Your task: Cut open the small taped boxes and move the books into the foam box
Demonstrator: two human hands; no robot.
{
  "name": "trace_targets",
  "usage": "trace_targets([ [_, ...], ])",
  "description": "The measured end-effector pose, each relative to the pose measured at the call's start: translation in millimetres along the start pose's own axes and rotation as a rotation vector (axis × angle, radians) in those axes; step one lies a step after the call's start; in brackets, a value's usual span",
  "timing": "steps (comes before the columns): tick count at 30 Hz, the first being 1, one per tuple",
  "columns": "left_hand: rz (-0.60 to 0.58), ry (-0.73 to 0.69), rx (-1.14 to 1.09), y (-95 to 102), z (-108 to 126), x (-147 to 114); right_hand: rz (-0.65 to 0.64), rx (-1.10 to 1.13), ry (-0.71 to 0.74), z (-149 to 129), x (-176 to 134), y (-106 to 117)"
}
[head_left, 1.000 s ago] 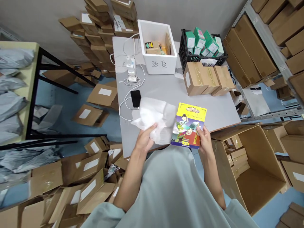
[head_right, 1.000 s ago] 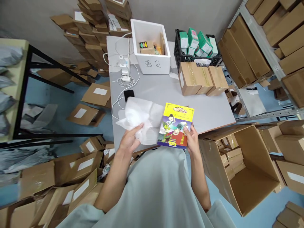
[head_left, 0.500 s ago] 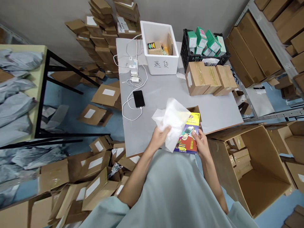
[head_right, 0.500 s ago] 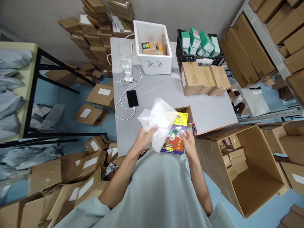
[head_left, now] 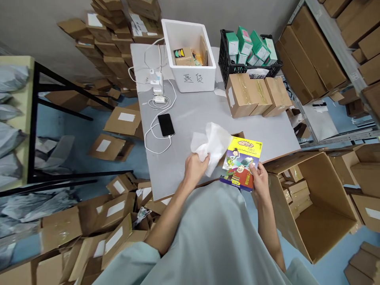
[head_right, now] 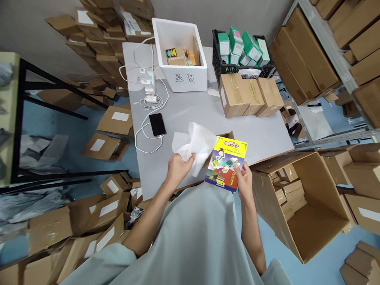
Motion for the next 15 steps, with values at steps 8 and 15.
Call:
trace_targets([
  [8, -0.271, -0.517, 0.372, -77.7, 41, 47, 0.186, -0.071, 0.057, -18, 3, 41],
  [15, -0.437, -0.361, 0.616, -142.6, 54, 88, 0.202, -0.061, 0.026, -24, 2, 42],
])
Point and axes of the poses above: each hand's wrist, its own x-axis towards the middle knuckle, its own y-axis out of the back of the hand, z = x × y, the point moved 3 cm from there along x, towards the middle knuckle, and after that the axes turned 15 degrees about y, right-handed, at the moved point
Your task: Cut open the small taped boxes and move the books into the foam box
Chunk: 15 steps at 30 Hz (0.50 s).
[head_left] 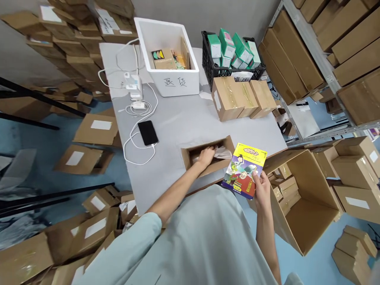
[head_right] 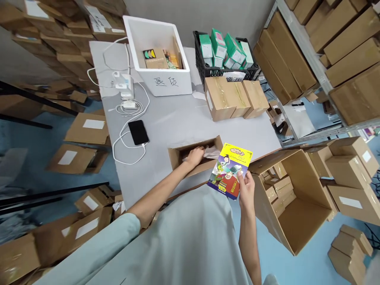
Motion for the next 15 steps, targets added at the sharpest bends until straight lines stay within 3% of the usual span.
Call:
trace_targets([
  [4, -0.082, 0.102, 0.034, -8.8, -10, 14, -0.031, -0.007, 0.001, 0, 1, -2],
  [9, -0.078, 0.097, -0.005, -13.4, -37, -11, -0.067, -0.020, -0.020, 3, 2, -4],
  [11, -0.033, 0.084, -0.047, -13.6, -51, -30, -0.084, -0.023, -0.026, 5, 3, -6],
  [15, 0.179, 0.047, -0.236, -11.1, -70, -70, -0.145, -0.014, -0.048, 19, 9, -18],
])
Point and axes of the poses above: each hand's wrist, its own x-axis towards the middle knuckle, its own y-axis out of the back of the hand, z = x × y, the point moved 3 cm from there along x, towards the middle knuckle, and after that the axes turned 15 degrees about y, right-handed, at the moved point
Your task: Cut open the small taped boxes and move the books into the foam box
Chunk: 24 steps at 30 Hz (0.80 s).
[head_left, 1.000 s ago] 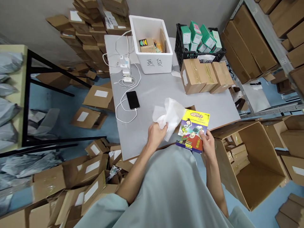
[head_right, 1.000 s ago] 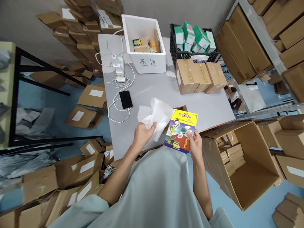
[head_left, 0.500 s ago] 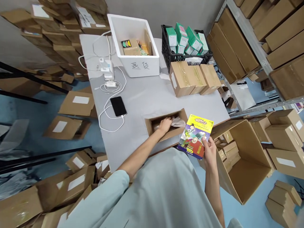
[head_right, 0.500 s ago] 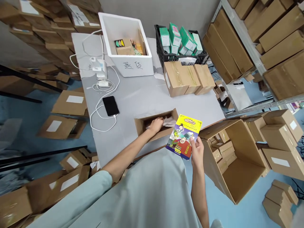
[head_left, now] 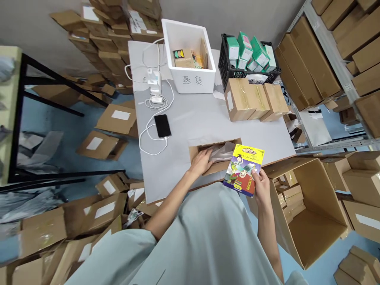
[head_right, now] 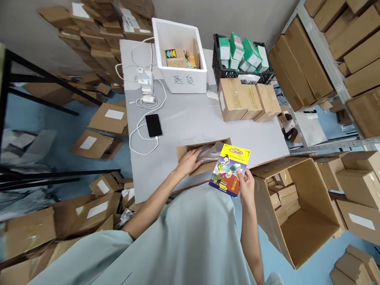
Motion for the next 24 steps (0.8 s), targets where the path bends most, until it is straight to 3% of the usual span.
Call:
trace_targets([
  [4, 0.078, -0.035, 0.046, 5.0, -7, -26, -0.070, -0.014, -0.045, 25, 11, -21],
  [7, 0.080, 0.001, 0.159, 9.9, -18, -39, -0.122, -0.015, -0.074, 41, 13, -39],
  [10, 0.118, 0.057, 0.098, 24.1, -36, -55, -0.211, 0.014, -0.104, 48, 7, -56],
  [13, 0.173, 0.100, -0.154, 44.5, -46, -80, -0.291, 0.062, -0.119, 46, -2, -71],
  [15, 0.196, 0.133, -0.453, 57.0, -45, -100, -0.340, 0.083, -0.112, 40, -8, -80],
  [19, 0.062, 0.219, -1.054, 67.3, -28, -134, -0.400, 0.086, -0.081, 19, -21, -93],
  [21, 0.021, 0.269, -1.183, 69.3, -19, -145, -0.419, 0.082, -0.058, 7, -27, -97],
  [24, 0.054, 0.321, -1.246, 74.1, -11, -152, -0.449, 0.080, -0.008, -11, -35, -100],
])
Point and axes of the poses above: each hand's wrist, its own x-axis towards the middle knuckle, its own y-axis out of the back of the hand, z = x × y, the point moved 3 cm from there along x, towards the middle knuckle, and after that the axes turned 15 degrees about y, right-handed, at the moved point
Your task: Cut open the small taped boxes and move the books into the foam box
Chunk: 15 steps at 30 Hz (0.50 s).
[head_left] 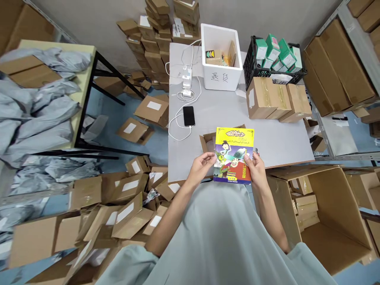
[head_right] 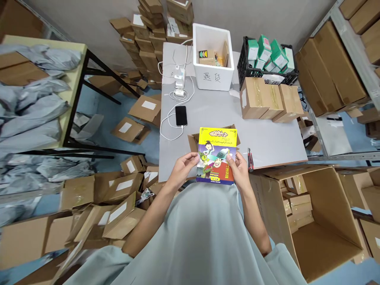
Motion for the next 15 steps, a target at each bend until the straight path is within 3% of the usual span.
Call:
trace_targets([
  [4, 0.024, -0.039, -0.017, 0.1, 12, -8, -0.007, -0.035, 0.078, -17, -8, -5],
  [9, -0.052, -0.080, -0.007, 1.0, 28, -19, 0.000, -0.024, 0.093, -24, -15, -5],
  [15, -0.108, -0.087, -0.071, -0.6, 27, -18, -0.038, 0.032, 0.064, -21, -11, -1],
])
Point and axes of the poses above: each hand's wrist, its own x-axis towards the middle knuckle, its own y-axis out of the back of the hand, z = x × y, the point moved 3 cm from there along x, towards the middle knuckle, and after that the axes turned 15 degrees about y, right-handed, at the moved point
